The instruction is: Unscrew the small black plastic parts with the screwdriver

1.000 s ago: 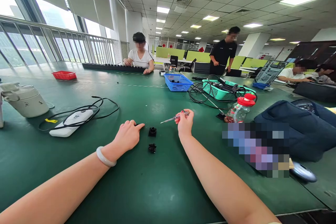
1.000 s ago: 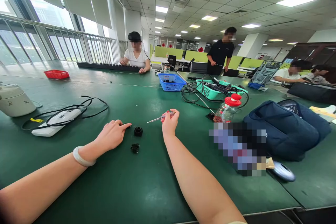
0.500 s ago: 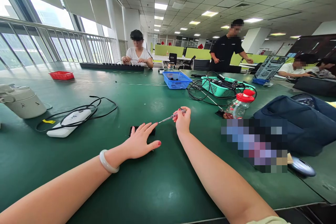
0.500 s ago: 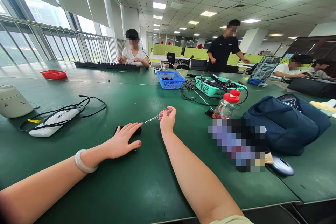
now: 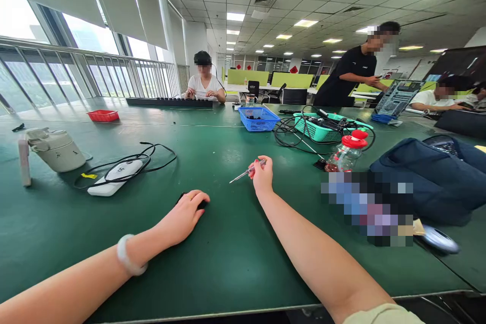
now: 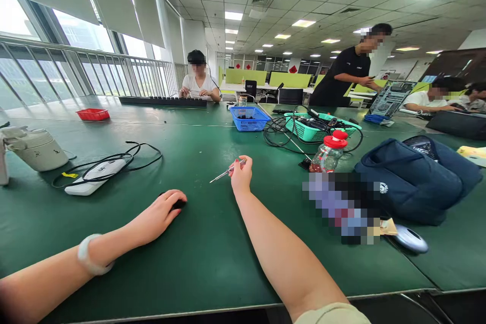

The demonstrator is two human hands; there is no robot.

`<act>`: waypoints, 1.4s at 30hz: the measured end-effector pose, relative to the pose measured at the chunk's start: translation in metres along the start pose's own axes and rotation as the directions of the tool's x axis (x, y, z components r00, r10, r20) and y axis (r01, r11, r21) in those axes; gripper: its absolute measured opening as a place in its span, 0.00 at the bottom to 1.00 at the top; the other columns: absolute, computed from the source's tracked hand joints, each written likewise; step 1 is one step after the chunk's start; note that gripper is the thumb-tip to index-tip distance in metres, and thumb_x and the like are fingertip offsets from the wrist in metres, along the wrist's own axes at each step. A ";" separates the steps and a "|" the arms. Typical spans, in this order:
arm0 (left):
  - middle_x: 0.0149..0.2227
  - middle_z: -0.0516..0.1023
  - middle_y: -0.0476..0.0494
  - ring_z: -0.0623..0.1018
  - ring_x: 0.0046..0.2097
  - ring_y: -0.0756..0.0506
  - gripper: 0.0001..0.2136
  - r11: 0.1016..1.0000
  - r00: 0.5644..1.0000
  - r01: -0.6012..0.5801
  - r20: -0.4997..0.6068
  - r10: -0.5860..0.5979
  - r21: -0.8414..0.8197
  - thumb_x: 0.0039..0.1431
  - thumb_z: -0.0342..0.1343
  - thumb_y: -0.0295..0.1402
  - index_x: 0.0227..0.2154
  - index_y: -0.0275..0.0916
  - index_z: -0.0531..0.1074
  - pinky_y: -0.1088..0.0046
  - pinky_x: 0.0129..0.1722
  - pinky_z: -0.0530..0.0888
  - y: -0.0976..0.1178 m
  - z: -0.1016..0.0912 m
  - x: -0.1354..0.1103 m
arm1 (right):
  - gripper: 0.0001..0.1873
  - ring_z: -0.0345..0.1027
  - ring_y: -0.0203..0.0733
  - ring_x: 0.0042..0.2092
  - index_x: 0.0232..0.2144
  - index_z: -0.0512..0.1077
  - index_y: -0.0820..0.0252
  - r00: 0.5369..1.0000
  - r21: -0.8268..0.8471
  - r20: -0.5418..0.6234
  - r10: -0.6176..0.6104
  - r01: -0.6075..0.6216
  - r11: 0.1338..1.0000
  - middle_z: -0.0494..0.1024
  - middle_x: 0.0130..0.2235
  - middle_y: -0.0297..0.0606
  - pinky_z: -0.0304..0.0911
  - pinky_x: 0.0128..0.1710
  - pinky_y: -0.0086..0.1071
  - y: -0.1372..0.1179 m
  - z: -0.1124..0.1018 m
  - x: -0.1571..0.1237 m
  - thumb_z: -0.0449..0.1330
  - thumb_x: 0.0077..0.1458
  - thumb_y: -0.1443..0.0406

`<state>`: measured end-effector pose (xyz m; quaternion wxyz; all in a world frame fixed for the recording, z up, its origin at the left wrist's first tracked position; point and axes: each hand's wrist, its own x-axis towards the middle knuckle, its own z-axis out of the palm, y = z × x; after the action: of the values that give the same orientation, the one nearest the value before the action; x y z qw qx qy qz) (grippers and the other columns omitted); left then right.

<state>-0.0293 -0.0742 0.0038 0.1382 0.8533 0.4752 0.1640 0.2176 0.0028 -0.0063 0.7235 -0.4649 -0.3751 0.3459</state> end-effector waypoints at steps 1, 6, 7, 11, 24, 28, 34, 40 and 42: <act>0.53 0.69 0.40 0.71 0.53 0.43 0.12 1.000 1.000 0.010 -0.015 -0.010 0.013 0.61 0.42 0.34 0.43 0.42 0.67 0.59 0.57 0.68 -0.010 -0.004 -0.013 | 0.13 0.60 0.30 0.18 0.38 0.59 0.55 1.000 -0.006 0.005 0.001 -0.001 1.000 0.71 0.22 0.24 0.57 0.18 0.25 0.000 0.000 0.000 0.57 0.53 0.58; 0.52 0.70 0.41 0.73 0.51 0.42 0.15 0.974 0.974 0.200 -0.134 -0.185 0.109 0.60 0.40 0.37 0.47 0.43 0.65 0.61 0.56 0.70 -0.080 -0.033 -0.070 | 0.11 0.60 0.30 0.18 0.38 0.59 0.55 1.000 -0.019 0.012 0.011 -0.011 1.000 0.71 0.22 0.23 0.57 0.18 0.25 -0.001 0.002 -0.002 0.55 0.54 0.61; 0.52 0.70 0.42 0.73 0.51 0.42 0.15 0.960 0.962 0.249 -0.152 -0.229 0.131 0.60 0.39 0.38 0.47 0.43 0.64 0.61 0.56 0.69 -0.094 -0.041 -0.077 | 0.10 0.60 0.30 0.18 0.38 0.59 0.55 1.000 -0.023 0.013 0.014 -0.014 1.000 0.71 0.22 0.23 0.57 0.18 0.25 -0.001 0.002 -0.003 0.55 0.54 0.61; 0.51 0.69 0.46 0.72 0.52 0.43 0.15 0.877 0.889 0.435 -0.250 -0.383 0.203 0.61 0.35 0.37 0.46 0.46 0.62 0.59 0.56 0.69 -0.134 -0.066 -0.089 | 0.10 0.60 0.30 0.18 0.38 0.59 0.55 1.000 -0.034 0.019 0.016 -0.016 0.999 0.70 0.22 0.23 0.57 0.18 0.25 -0.001 0.002 -0.004 0.55 0.54 0.61; 0.59 0.65 0.43 0.68 0.59 0.40 0.27 0.862 0.890 0.441 -0.245 -0.384 0.251 0.53 0.36 0.40 0.57 0.42 0.60 0.59 0.60 0.66 -0.173 -0.087 -0.093 | 0.11 0.61 0.31 0.19 0.39 0.60 0.54 0.998 -0.057 0.053 0.024 -0.021 0.998 0.71 0.23 0.24 0.58 0.19 0.26 0.000 0.002 -0.004 0.55 0.54 0.61; 0.58 0.66 0.38 0.72 0.55 0.40 0.31 0.861 0.880 0.456 -0.260 -0.398 0.225 0.53 0.35 0.42 0.60 0.39 0.58 0.62 0.54 0.71 -0.192 -0.104 -0.097 | 0.10 0.61 0.31 0.18 0.39 0.60 0.54 0.998 -0.049 0.055 0.026 -0.023 0.999 0.71 0.23 0.24 0.58 0.19 0.26 0.001 0.002 -0.003 0.55 0.54 0.62; 0.40 0.78 0.45 0.78 0.39 0.43 0.28 0.769 0.761 0.620 -0.352 -0.544 0.153 0.57 0.32 0.48 0.55 0.44 0.63 0.70 0.37 0.71 -0.154 -0.137 -0.076 | 0.09 0.61 0.32 0.18 0.38 0.60 0.54 0.998 -0.047 0.061 0.029 -0.026 0.999 0.71 0.22 0.24 0.58 0.18 0.26 0.000 0.002 -0.003 0.55 0.53 0.62; 0.35 0.76 0.46 0.73 0.32 0.47 0.28 0.741 0.688 0.671 -0.396 -0.608 0.027 0.57 0.30 0.50 0.37 0.40 0.73 0.73 0.33 0.66 -0.131 -0.133 -0.048 | 0.10 0.61 0.31 0.18 0.38 0.60 0.54 0.998 -0.057 0.060 0.023 -0.019 0.998 0.71 0.22 0.24 0.58 0.18 0.26 0.002 0.001 -0.002 0.55 0.53 0.62; 0.35 0.75 0.44 0.73 0.36 0.45 0.29 0.731 0.665 0.682 -0.399 -0.631 -0.019 0.57 0.28 0.50 0.32 0.39 0.72 0.71 0.36 0.67 -0.138 -0.126 -0.048 | 0.10 0.61 0.31 0.18 0.38 0.60 0.53 0.998 -0.050 0.058 0.026 -0.023 0.998 0.71 0.22 0.24 0.57 0.18 0.26 0.003 0.002 -0.002 0.55 0.53 0.62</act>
<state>-0.2103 -0.0343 0.0565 0.0368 0.5826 0.7779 0.2325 0.2149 0.0026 -0.0087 0.6962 -0.4769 -0.3987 0.3590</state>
